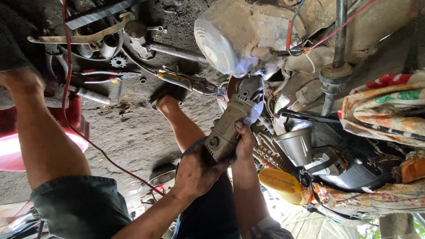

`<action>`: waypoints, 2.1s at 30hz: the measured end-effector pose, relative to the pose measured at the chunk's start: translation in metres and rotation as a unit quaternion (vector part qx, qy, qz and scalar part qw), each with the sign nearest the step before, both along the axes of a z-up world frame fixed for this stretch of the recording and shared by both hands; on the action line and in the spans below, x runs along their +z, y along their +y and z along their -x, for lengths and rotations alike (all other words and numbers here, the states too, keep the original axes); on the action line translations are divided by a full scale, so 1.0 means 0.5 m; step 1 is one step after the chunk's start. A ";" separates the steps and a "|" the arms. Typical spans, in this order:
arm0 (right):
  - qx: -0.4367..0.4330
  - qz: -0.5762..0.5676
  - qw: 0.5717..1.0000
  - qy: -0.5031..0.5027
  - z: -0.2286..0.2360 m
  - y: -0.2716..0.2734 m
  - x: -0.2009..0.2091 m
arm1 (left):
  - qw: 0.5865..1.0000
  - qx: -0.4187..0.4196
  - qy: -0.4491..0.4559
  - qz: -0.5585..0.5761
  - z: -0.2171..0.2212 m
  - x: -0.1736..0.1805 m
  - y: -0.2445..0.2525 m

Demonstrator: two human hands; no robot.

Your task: Grinding down welds on a motorcycle frame using an angle grinder and adjusting parts with a hammer.

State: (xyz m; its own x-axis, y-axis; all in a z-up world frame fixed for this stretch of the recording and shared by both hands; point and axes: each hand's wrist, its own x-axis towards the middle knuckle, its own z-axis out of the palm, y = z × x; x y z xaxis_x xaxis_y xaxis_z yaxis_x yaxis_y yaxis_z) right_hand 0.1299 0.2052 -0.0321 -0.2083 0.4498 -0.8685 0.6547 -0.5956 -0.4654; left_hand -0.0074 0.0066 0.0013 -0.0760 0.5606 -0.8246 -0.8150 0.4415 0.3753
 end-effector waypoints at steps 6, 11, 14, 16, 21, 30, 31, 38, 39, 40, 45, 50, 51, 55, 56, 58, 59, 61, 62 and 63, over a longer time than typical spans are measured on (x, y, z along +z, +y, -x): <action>-0.064 -0.022 0.996 -0.053 0.058 -0.027 0.015 | 1.000 -0.006 0.008 0.012 -0.010 -0.003 0.004; -0.064 -0.038 0.994 -0.076 0.084 -0.037 0.020 | 0.991 0.069 0.115 -0.016 -0.036 -0.009 0.005; -0.044 -0.013 0.999 -0.027 0.063 -0.027 0.012 | 0.999 -0.027 0.043 0.012 -0.035 -0.011 0.010; -0.052 -0.039 0.996 -0.058 0.054 -0.024 0.009 | 0.999 -0.044 0.025 0.007 -0.014 -0.010 0.008; -0.051 -0.029 0.997 -0.051 0.074 -0.030 0.013 | 0.999 -0.029 -0.022 0.025 -0.006 -0.008 0.007; 0.021 0.145 0.984 0.097 0.067 -0.043 0.033 | 0.997 0.060 0.041 -0.031 -0.024 0.015 -0.012; 0.025 0.138 0.986 0.094 0.051 -0.047 0.039 | 0.996 0.053 0.072 -0.028 -0.044 0.017 -0.015; -0.030 0.075 0.995 0.063 0.029 -0.051 0.041 | 0.990 -0.030 0.139 -0.027 -0.090 0.010 -0.011; -0.029 0.075 0.995 0.062 0.029 -0.044 0.037 | 0.990 -0.029 0.138 -0.026 -0.092 0.009 -0.009; -0.013 0.085 0.993 0.076 0.030 -0.036 0.034 | 0.994 -0.036 0.101 -0.006 -0.095 0.008 -0.007; 0.029 0.062 0.994 0.088 0.060 -0.024 0.024 | 0.993 0.045 0.101 -0.037 -0.049 0.000 -0.004; -0.015 -0.029 0.997 -0.063 0.070 -0.026 0.027 | 0.990 0.118 0.058 -0.055 -0.038 -0.006 -0.002; -0.014 -0.029 0.997 -0.064 0.067 -0.022 0.025 | 0.990 0.119 0.058 -0.055 -0.033 -0.006 -0.002; 0.029 -0.042 0.997 -0.054 0.065 -0.012 0.025 | 0.997 0.059 -0.032 -0.031 -0.005 -0.005 -0.002; 0.027 -0.046 0.996 -0.073 0.065 -0.011 0.028 | 0.993 0.094 -0.049 -0.049 0.003 -0.004 -0.002; 0.014 -0.051 0.995 -0.090 0.076 -0.019 0.032 | 0.994 0.089 -0.036 -0.049 -0.003 -0.005 -0.002; 0.000 -0.054 0.993 -0.109 0.080 -0.024 0.034 | 0.995 0.085 -0.026 -0.046 -0.007 -0.005 -0.003; -0.011 -0.058 0.993 -0.104 0.089 -0.029 0.032 | 0.997 0.036 -0.055 -0.041 0.004 -0.007 -0.003; -0.021 -0.064 0.993 -0.098 0.093 -0.031 0.031 | 0.996 -0.013 -0.084 -0.038 0.009 -0.008 -0.003; -0.022 -0.064 0.993 -0.097 0.098 -0.034 0.033 | 0.996 -0.014 -0.083 -0.038 0.010 -0.007 -0.007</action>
State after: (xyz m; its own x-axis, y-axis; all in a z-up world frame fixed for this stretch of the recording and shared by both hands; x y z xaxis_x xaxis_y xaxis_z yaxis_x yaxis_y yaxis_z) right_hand 0.0810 0.1882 -0.0153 -0.0201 0.5640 -0.8256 0.7150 -0.5691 -0.4061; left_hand -0.0122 0.0034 -0.0020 0.0746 0.6222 -0.7793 -0.8570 0.4395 0.2689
